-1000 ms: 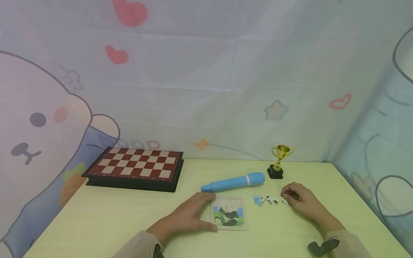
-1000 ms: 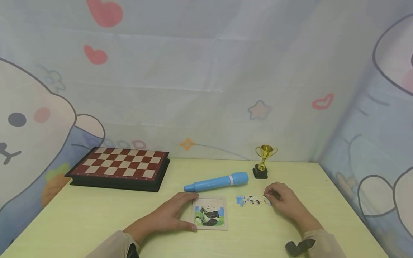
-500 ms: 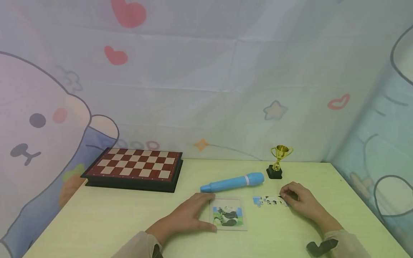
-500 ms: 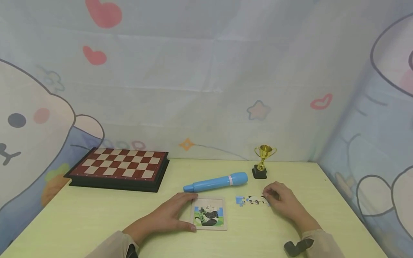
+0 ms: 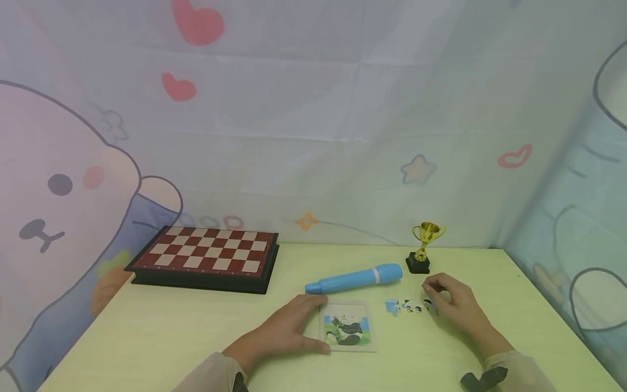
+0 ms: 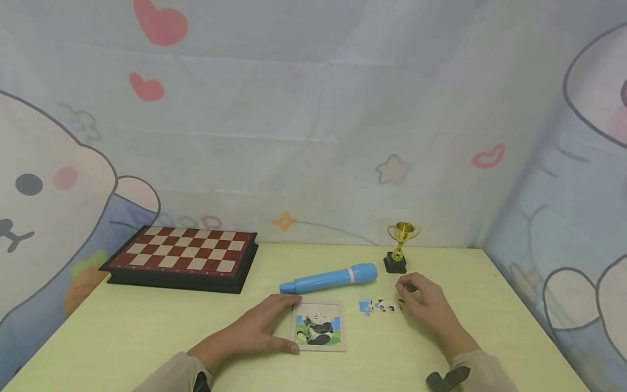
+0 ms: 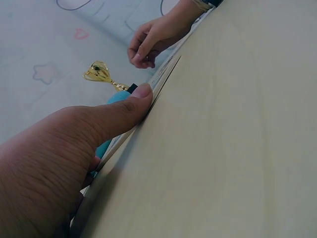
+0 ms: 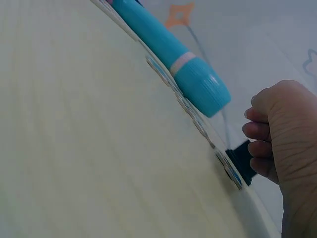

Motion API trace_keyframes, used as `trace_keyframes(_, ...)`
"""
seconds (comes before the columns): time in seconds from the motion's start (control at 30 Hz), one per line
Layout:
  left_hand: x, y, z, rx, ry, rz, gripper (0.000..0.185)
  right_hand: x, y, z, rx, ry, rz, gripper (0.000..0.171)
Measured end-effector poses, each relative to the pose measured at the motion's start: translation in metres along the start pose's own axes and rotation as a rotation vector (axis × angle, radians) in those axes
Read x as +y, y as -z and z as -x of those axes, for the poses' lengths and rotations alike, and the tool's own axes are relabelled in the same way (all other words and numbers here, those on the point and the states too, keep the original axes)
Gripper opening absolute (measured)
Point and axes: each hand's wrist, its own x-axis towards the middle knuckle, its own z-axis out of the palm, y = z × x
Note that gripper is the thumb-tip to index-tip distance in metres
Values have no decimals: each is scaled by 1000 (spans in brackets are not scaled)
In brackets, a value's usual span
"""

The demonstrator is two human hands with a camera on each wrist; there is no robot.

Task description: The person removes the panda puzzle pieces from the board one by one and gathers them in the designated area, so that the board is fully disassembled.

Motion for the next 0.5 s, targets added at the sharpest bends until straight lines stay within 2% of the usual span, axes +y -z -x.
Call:
trace_keyframes(0.3, -1, 0, 0, -1, -1, -9, 100, -50, -45, -22, -15, 232, -187, 14)
trace_keyframes(0.5, -2, -2, 0, 9, -3, -20, 101, -88, -80, -42, 25, 475, -337, 21)
